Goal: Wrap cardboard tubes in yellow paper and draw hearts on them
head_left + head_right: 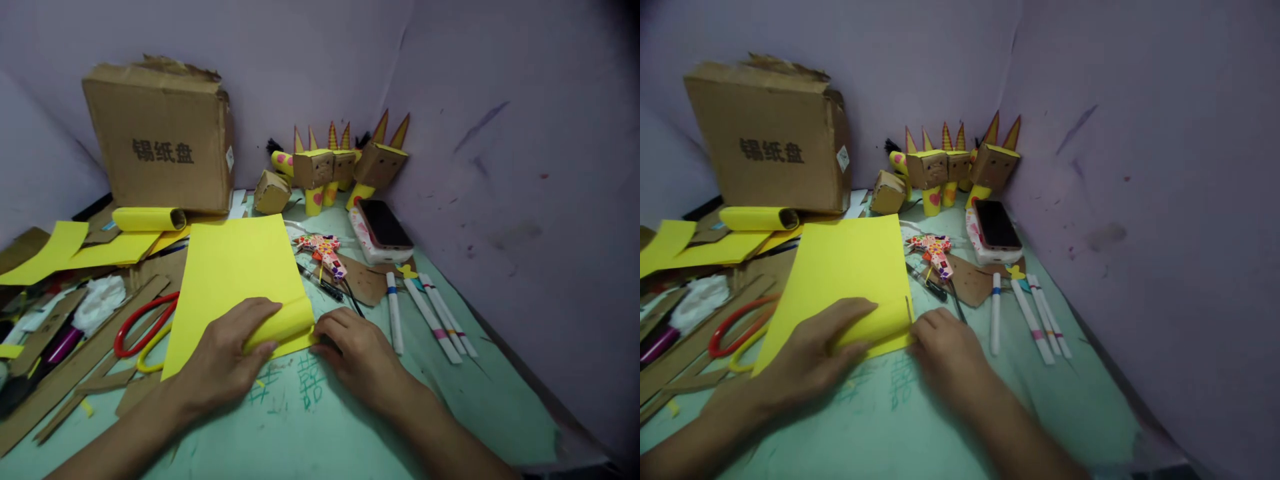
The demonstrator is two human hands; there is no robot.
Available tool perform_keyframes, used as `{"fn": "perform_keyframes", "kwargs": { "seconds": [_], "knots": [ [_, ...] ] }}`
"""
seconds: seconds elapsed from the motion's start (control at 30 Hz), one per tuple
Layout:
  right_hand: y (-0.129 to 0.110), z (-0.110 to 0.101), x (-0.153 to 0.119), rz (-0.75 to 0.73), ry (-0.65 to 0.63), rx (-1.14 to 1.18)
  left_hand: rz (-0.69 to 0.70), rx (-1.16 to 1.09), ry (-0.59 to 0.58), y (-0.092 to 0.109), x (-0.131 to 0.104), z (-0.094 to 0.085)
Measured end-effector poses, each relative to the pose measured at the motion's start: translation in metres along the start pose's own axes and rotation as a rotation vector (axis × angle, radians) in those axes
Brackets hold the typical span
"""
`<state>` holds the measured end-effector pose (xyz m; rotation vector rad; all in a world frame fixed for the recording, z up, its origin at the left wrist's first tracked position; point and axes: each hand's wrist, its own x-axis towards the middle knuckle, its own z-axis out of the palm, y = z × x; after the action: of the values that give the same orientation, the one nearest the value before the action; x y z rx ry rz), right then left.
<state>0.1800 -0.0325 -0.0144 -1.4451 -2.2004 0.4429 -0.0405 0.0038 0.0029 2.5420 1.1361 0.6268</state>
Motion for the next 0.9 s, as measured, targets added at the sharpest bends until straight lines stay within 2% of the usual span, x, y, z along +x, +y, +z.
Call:
{"fn": "perform_keyframes", "kwargs": {
  "seconds": [0.13, 0.23, 0.4, 0.63, 0.77, 0.9],
  "knots": [
    [0.002, 0.002, 0.0, -0.071, 0.031, -0.089, -0.003, -0.029, 0.011, 0.0, -0.002, 0.003],
    [0.001, 0.003, -0.001, -0.069, 0.061, -0.088, -0.037, -0.072, -0.015, -0.001, -0.003, 0.002],
    [-0.001, 0.005, -0.005, -0.02, 0.162, 0.154, -0.066, -0.063, -0.058, 0.001, -0.007, 0.0],
    [-0.002, 0.01, -0.006, -0.029, 0.188, 0.374, -0.018, -0.06, -0.055, 0.002, -0.005, -0.001],
    [-0.003, 0.015, -0.006, 0.109, 0.208, 0.441, 0.012, -0.081, -0.029, 0.002, -0.005, 0.002],
    [-0.003, 0.018, -0.007, 0.265, 0.202, 0.61, 0.015, -0.061, -0.089, 0.003, -0.009, 0.006]
  ]
}}
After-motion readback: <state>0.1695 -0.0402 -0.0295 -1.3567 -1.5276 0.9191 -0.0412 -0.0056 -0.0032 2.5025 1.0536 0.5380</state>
